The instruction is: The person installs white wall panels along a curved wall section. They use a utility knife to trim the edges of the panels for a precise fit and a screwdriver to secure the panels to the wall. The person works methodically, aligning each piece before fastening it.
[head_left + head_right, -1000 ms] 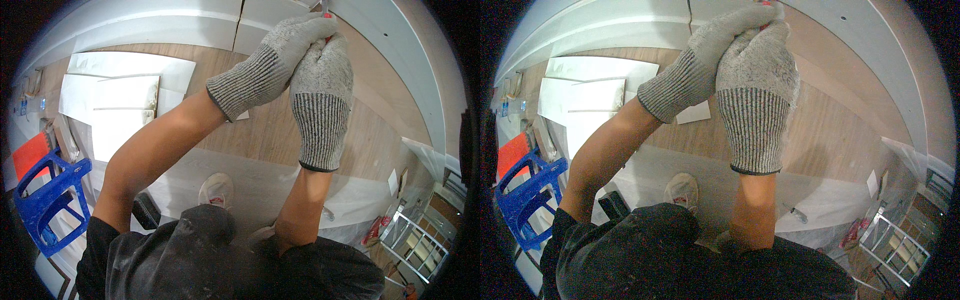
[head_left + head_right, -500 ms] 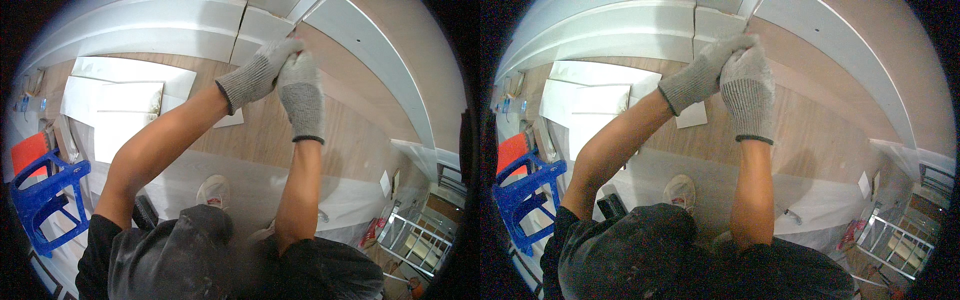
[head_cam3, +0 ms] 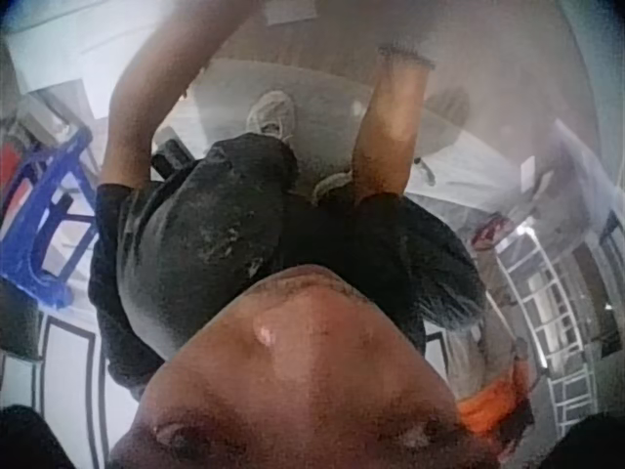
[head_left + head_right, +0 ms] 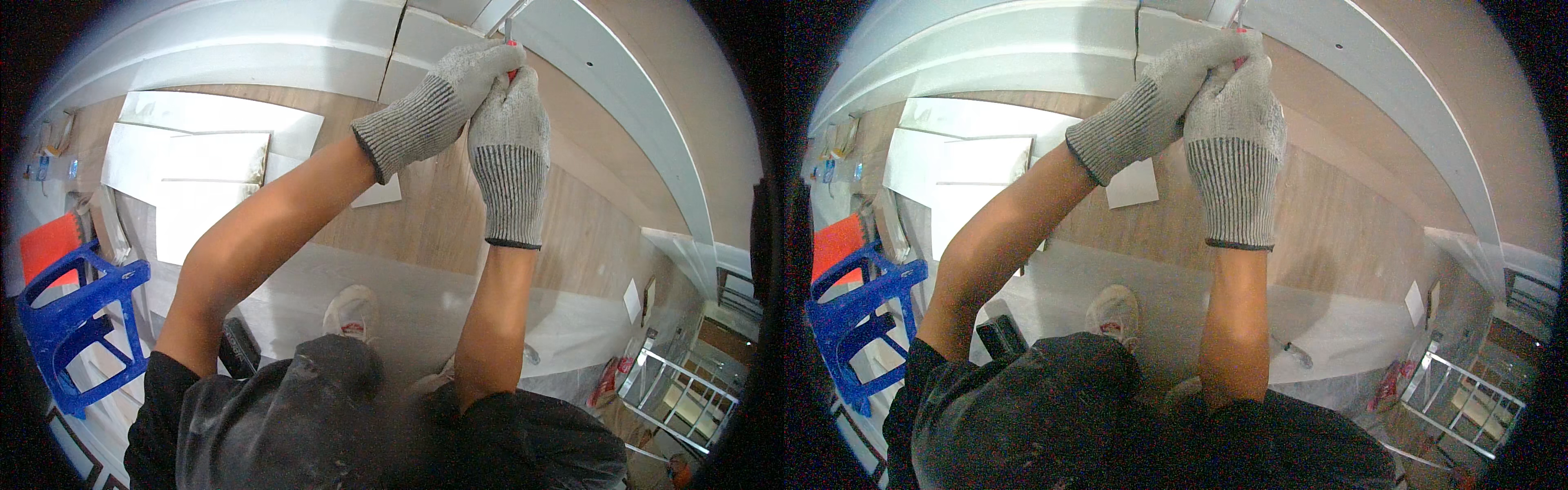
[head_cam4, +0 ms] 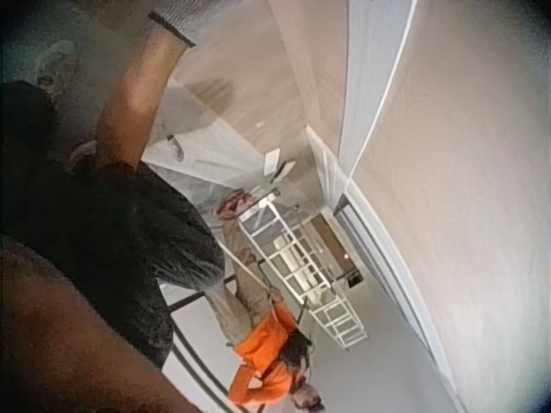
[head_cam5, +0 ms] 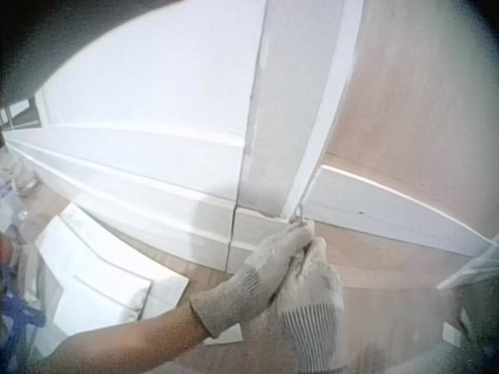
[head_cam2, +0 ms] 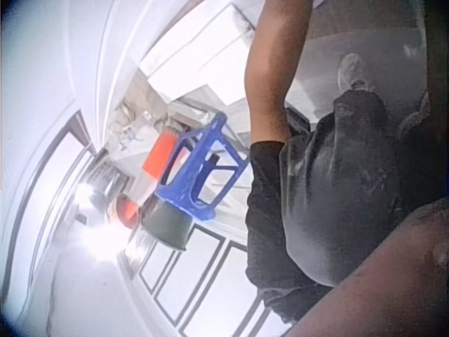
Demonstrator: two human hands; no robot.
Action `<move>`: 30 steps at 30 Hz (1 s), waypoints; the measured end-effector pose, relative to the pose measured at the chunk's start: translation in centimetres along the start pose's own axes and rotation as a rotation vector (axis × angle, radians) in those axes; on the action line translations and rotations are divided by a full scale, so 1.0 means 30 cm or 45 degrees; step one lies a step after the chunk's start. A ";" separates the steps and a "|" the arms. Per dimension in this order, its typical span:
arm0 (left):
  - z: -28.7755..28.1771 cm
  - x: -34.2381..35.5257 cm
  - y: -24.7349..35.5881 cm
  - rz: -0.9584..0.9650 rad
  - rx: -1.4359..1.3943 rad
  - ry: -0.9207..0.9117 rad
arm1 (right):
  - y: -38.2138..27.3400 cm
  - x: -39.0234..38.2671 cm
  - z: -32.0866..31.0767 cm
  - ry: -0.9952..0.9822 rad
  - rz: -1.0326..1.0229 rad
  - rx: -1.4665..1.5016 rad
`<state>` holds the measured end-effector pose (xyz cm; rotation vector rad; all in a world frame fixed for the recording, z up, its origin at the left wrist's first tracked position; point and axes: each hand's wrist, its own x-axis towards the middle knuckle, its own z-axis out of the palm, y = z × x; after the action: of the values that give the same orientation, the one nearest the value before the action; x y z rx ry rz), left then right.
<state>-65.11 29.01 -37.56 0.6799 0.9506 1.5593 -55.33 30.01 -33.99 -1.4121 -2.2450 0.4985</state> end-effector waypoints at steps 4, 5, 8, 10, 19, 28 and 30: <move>-0.014 0.013 0.001 0.003 0.042 -0.026 | 0.003 0.013 -0.001 -0.044 0.051 0.000; -0.012 0.012 0.005 -0.021 0.048 -0.023 | 0.008 0.015 0.004 -0.021 0.038 -0.005; -0.024 0.016 -0.011 -0.005 -0.007 -0.071 | 0.013 0.012 0.018 0.009 0.020 -0.013; -0.032 0.025 -0.026 -0.024 -0.055 -0.061 | 0.004 0.006 0.016 -0.018 0.044 -0.008; -0.099 0.026 -0.134 0.091 0.239 -0.058 | 0.092 -0.007 0.115 -0.110 -0.021 -0.014; -0.031 0.039 -0.062 0.574 0.799 -0.029 | 0.033 -0.003 0.010 -0.046 -0.056 -0.040; -0.022 0.042 -0.061 0.791 1.098 -0.026 | 0.034 0.001 0.007 -0.004 -0.056 -0.079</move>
<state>-64.97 30.17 -39.56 1.7182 1.5000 1.6121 -54.69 30.45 -34.70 -1.3900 -2.3073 0.4206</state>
